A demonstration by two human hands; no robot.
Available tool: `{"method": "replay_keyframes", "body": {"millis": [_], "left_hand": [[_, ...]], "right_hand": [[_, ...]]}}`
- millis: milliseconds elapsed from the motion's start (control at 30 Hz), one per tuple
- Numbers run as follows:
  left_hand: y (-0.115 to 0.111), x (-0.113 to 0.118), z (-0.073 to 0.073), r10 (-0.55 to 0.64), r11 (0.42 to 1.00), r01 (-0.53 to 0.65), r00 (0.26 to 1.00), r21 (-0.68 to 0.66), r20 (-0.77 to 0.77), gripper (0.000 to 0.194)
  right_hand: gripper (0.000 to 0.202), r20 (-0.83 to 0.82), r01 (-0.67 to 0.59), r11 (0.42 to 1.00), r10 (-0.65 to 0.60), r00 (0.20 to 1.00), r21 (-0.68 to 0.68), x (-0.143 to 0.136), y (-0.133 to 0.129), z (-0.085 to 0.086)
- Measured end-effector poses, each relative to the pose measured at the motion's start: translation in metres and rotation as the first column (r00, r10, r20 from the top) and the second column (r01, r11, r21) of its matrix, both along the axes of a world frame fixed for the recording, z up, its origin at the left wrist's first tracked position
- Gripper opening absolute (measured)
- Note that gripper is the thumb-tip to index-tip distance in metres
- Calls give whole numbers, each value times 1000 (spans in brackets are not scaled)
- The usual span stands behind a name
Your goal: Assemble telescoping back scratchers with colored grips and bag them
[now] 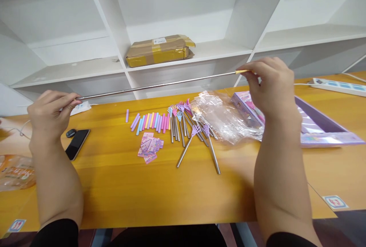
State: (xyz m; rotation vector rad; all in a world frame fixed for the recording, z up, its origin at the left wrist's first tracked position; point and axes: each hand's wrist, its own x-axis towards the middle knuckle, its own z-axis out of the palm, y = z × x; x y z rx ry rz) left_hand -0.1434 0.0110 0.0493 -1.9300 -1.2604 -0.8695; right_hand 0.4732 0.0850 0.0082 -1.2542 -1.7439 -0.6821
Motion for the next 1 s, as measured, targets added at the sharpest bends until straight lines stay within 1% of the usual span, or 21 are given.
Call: {"method": "replay_keyframes", "body": {"millis": [67, 167, 267, 333, 400, 433, 467, 500, 533, 567, 600, 633, 667, 700, 767, 900, 1000], "left_hand": [[1, 5, -1, 11, 999, -11, 1000, -32, 1, 28], [3, 12, -4, 19, 997, -19, 1000, -76, -6, 30], [8, 11, -6, 3, 995, -6, 999, -97, -37, 31], [9, 11, -7, -8, 995, 3, 998, -98, -55, 32], [9, 23, -11, 0, 995, -5, 998, -99, -59, 32], [9, 35, -16, -6, 994, -1, 998, -107, -62, 32], [8, 52, -22, -21, 992, 12, 997, -122, -72, 32], [7, 74, -30, -75, 985, 61, 994, -163, -82, 31], [6, 97, -39, -135, 967, 104, 983, -233, -121, 32], [5, 121, -49, -176, 942, 118, 970, -313, -165, 34], [4, 142, -59, -137, 932, 64, 974, -357, -182, 36], [3, 160, -67, -115, 916, 22, 971, -402, -210, 36], [3, 172, -74, -114, 902, 9, 969, -431, -218, 33], [2, 179, -79, -115, 892, 6, 970, -452, -215, 30], [2, 180, -84, -121, 885, 3, 967, -465, -225, 27], [5, 169, -86, -121, 905, -21, 945, -425, -305, 27], [9, 168, -92, -139, 910, -4, 940, -415, -313, 24]], "right_hand": [[25, 5, -30, 1000, 30, 1000, -8, -8, -2, 0], [25, 21, -44, 997, 45, 999, -63, -21, -5, 0], [24, 56, -100, 990, 106, 993, -98, -27, -4, 1], [26, 80, -108, 989, 116, 990, -99, -29, -2, 0], [29, 96, -100, 990, 110, 989, -99, -39, -1, -4], [32, 112, -129, 986, 141, 984, -102, -51, -3, -8], [34, 133, -175, 977, 191, 973, -119, -67, -6, -13], [37, 170, -261, 953, 285, 943, -151, -88, -10, -20], [38, 210, -333, 925, 368, 906, -181, -112, -15, -28], [37, 247, -347, 899, 411, 877, -266, -137, -21, -35], [37, 282, -355, 877, 447, 849, -323, -161, -27, -43], [37, 300, -334, 870, 448, 842, -362, -181, -32, -49], [35, 313, -355, 846, 488, 815, -397, -197, -36, -55], [35, 306, -375, 829, 515, 801, -415, -206, -39, -58], [35, 286, -398, 813, 538, 793, -425, -211, -40, -62], [37, 275, -383, 821, 520, 809, -424, -199, -35, -64], [37, 273, -378, 817, 520, 810, -436, -198, -30, -69]]}}
